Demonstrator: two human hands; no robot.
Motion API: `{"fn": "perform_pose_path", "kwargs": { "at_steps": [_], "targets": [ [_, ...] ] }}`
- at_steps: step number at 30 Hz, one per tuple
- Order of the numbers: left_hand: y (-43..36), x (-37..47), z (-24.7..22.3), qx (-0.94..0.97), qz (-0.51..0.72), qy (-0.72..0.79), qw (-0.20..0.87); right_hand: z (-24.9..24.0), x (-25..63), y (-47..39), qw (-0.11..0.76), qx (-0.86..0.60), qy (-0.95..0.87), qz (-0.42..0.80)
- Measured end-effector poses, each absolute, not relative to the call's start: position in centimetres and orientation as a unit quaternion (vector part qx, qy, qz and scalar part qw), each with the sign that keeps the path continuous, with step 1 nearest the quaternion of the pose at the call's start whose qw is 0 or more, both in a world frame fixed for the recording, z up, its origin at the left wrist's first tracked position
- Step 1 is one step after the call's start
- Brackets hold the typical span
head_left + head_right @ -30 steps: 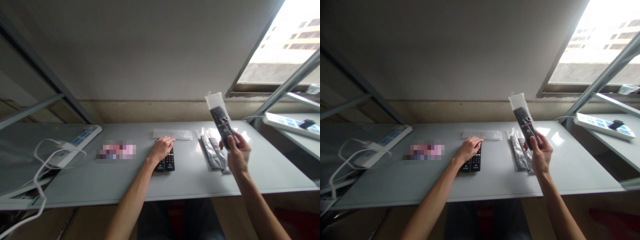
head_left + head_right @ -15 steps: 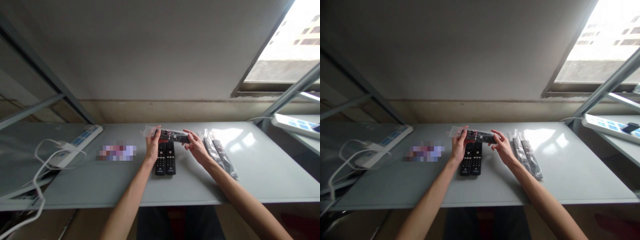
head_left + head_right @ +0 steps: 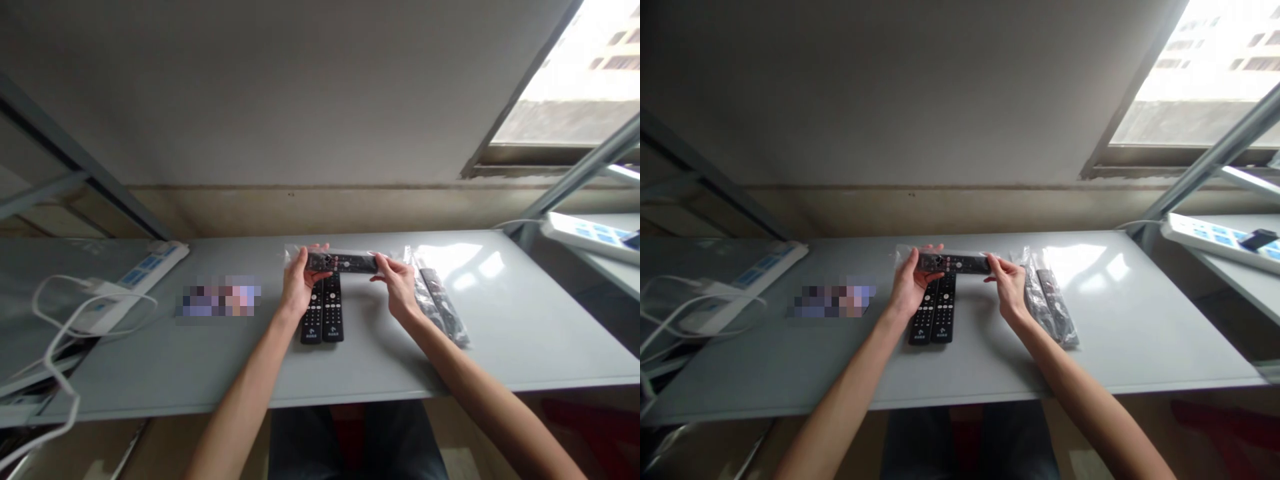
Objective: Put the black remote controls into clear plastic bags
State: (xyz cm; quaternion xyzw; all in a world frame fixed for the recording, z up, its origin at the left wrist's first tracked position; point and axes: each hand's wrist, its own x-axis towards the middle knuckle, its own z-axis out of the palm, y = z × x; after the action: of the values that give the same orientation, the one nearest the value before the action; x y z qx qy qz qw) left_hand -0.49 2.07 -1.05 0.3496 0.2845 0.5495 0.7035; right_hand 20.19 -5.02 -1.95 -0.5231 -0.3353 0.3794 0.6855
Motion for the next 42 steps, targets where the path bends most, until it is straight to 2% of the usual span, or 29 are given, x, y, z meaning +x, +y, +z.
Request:
{"fn": "perform_pose_path", "kwargs": {
  "at_steps": [7,11,14,19,24,27,31,33,37,42],
  "targets": [
    [2.5,-0.5,-1.3,0.357,0.553,0.281,0.698,0.0,21.0,-5.2,0.701,-0.559,-0.39,0.21],
    [3.0,-0.7,-1.3,0.302,0.554,0.289,0.72,1.9,21.3,-4.8,0.682,-0.567,-0.418,0.2],
    [3.3,-0.8,-1.2,0.228,0.571,0.311,0.725,4.8,21.4,-3.8,0.644,-0.54,-0.501,0.208],
    [3.3,-1.0,-0.9,0.204,0.571,0.299,0.737,11.5,20.4,-1.5,0.608,-0.468,-0.637,0.076],
    [2.6,-1.3,-0.9,0.299,0.501,0.246,0.774,16.6,19.8,0.6,0.549,-0.461,-0.683,0.138],
    [2.4,-1.3,-1.0,0.347,0.479,0.23,0.773,17.8,21.7,1.5,0.591,-0.459,-0.647,0.146],
    [2.8,-1.2,-1.2,0.303,0.54,0.286,0.731,15.8,26.1,1.3,0.77,-0.478,-0.413,0.088],
    [3.3,-1.4,-1.2,0.228,0.592,0.308,0.71,12.9,27.6,0.8,0.802,-0.483,-0.345,0.07],
    [3.5,-1.9,-1.0,0.164,0.617,0.278,0.718,5.0,27.2,-0.6,0.786,-0.515,-0.302,0.159],
    [2.6,-1.8,-0.6,0.234,0.589,0.269,0.726,-2.1,24.0,-1.2,0.676,-0.565,-0.349,0.319]
  ]
}}
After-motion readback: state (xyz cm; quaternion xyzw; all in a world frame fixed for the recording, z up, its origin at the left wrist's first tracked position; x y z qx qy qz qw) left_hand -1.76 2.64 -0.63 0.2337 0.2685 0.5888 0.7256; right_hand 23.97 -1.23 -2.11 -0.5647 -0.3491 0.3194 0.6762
